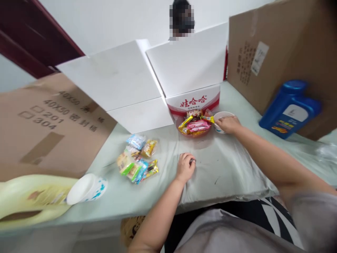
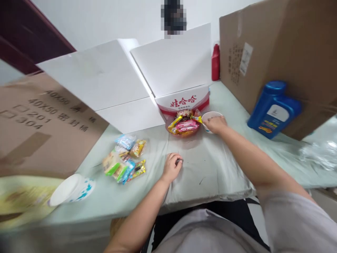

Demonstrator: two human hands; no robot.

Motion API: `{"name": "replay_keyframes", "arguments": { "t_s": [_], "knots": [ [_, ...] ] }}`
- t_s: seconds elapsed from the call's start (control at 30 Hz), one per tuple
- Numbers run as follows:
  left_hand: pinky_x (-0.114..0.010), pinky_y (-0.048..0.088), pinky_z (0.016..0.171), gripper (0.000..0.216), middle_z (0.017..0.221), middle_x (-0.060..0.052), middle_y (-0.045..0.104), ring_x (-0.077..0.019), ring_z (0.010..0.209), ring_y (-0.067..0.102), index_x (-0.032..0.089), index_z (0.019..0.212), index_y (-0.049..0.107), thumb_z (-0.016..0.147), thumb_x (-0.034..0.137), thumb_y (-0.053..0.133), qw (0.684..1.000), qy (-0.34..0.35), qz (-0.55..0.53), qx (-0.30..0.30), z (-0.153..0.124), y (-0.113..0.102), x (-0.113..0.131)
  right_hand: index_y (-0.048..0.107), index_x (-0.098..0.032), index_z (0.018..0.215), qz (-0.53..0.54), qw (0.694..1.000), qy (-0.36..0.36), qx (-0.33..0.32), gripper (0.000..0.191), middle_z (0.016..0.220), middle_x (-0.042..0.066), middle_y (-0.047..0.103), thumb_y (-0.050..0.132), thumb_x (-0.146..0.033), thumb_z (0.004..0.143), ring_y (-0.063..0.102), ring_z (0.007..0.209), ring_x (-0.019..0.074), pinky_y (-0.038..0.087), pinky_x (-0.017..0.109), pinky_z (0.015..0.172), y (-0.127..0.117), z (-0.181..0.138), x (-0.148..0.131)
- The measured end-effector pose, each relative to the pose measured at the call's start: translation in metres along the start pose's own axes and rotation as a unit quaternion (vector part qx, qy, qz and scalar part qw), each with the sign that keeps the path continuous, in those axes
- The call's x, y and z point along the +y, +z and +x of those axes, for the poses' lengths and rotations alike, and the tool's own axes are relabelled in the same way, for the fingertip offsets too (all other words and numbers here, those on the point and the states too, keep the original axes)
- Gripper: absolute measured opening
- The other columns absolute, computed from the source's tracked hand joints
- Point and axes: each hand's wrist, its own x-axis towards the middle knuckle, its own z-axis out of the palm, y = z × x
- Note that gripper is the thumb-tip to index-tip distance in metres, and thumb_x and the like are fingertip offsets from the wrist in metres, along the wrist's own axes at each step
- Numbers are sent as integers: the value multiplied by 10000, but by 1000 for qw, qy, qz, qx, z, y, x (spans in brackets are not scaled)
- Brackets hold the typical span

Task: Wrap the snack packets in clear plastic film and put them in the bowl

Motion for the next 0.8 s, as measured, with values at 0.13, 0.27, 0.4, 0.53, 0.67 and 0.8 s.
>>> {"name": "replay_keyframes", "arguments": {
  "t_s": [0.13,0.27,0.4,0.53,0.67,0.8],
  "knots": [
    [-375,470,883,155,938,-49,633,-210,965,538,190,819,640,779,63,562,1000,-12,-1,-3,1,1,1,630,-124,1206,51,974,-36,218,465,1309,164,595,368,-399,938,470,1260,304,333,460,1043,14,-31,3],
    [-368,464,888,158,933,-45,633,-208,970,538,197,813,646,776,61,574,1000,-20,-2,-7,2,0,1,665,-194,1092,93,958,-38,269,448,1176,127,668,392,-496,904,548,1160,306,380,460,1003,34,-101,21],
    [-376,463,902,152,939,-47,634,-213,972,542,203,816,645,775,71,583,1000,-20,-1,-8,0,3,2,634,-236,1171,3,960,144,239,550,1283,172,597,370,-595,848,458,1245,400,336,590,971,63,-159,54],
    [-377,467,931,189,997,-55,639,-217,1018,560,195,902,644,770,73,588,998,-59,6,-21,2,3,2,539,-210,1320,-38,960,215,176,607,1350,193,542,295,-552,882,421,1262,406,316,592,977,83,-181,69],
    [-353,481,933,236,1132,-69,617,-210,1036,593,212,1009,648,779,162,639,988,-103,74,-88,28,-21,-6,514,-188,1348,-41,968,184,166,583,1359,176,531,297,-509,912,411,1271,367,319,536,1000,80,-184,62],
    [-555,325,1058,370,1358,-211,479,-389,1294,408,150,1153,612,790,217,647,962,-192,185,-55,73,-74,-33,517,-150,1349,-48,970,184,151,568,1365,170,520,310,-473,930,417,1258,354,319,504,1004,71,-184,56]
  ]
}}
